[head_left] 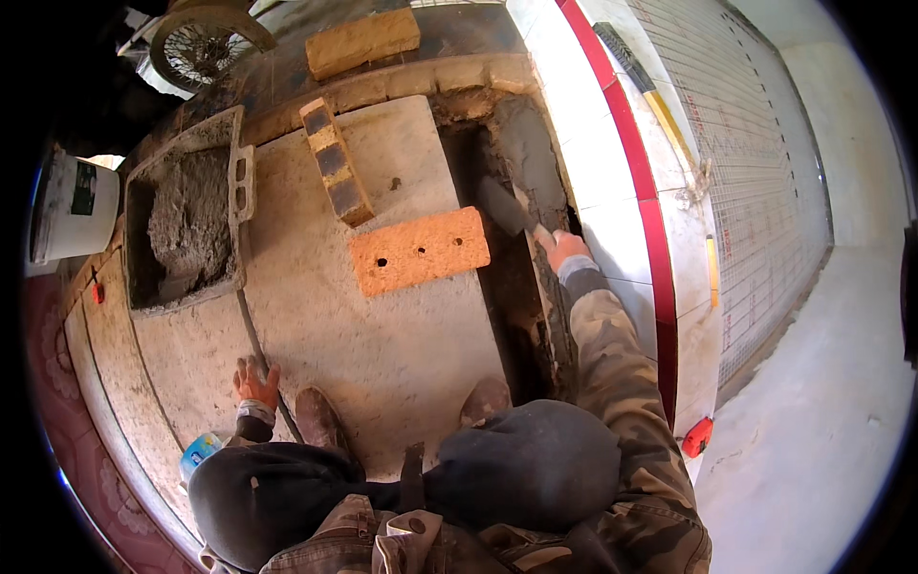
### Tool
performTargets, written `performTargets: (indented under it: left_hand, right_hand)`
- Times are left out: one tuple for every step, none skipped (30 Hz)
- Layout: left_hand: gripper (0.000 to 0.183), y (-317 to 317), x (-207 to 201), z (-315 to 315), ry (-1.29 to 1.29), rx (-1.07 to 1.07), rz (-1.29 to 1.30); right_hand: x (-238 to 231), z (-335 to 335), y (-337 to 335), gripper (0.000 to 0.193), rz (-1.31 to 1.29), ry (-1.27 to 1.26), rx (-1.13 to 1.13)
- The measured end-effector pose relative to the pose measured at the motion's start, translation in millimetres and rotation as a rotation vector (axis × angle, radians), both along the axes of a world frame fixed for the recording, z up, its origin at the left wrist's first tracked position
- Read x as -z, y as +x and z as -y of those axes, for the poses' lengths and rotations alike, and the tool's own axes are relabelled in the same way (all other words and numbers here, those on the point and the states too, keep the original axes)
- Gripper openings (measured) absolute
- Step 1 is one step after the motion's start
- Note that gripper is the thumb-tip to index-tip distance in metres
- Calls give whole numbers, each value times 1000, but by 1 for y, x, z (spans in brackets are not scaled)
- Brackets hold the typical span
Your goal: The person scoops cement from a wheelbarrow using a trowel and applies it to a narrow gap between a tiled wall and a wooden frame. They repeatedly smooth and level the cement with the trowel and a metal straightedge, occasionally placing bricks into the gap.
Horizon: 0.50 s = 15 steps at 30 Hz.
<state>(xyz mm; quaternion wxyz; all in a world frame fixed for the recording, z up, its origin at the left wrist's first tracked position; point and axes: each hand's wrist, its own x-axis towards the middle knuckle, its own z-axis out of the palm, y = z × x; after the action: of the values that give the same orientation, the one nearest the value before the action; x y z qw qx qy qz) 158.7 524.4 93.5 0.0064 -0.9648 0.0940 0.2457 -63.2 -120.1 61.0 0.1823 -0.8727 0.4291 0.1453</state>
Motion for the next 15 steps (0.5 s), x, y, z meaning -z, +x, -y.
performTargets:
  left_hand:
    - [80,-1,-1,2,-5,-3,-3]
    - [80,-2,-1,2,-9,-7,-6]
    - [80,-3,2,-3,-6,19,15]
    - [80,-1,8,-10,-1,43,36]
    - [80,-2,10,-17,6,66,58]
    - [80,-3,11,-15,12,67,63]
    - [80,-4,11,-13,20,66,69]
    - [80,-5,10,-12,29,65,76]
    - [79,-5,12,-10,33,63,78]
    - [79,-4,16,-5,28,62,80]
    - [78,-3,21,2,22,60,81]
    - [77,-2,22,-1,12,43,91]
    - [76,-1,23,-2,-1,26,99]
    - [75,0,24,-2,-17,9,107]
    - [73,3,21,3,-34,-24,109]
  right_hand:
    - [-4,-3,-6,52,-26,-21,-38]
    - [-7,-7,-11,51,3,-49,-17]
    - [-9,-13,-19,51,30,-71,4]
    - [-11,-18,-24,50,56,-90,24]
    - [-6,-19,-25,49,103,-156,48]
    - [-7,-16,-26,48,164,-200,85]
    - [-6,-14,-25,48,190,-196,107]
    - [-4,-12,-24,48,217,-191,128]
    - [0,-8,-23,46,212,-200,130]
    - [4,-1,-23,45,209,-218,131]
    - [6,6,-26,44,204,-237,133]
    - [5,-2,-21,44,164,-210,115]
    - [3,-7,-17,44,123,-185,97]
    - [-1,-11,-14,44,80,-164,78]
    - [-4,-15,-13,48,40,-133,125]
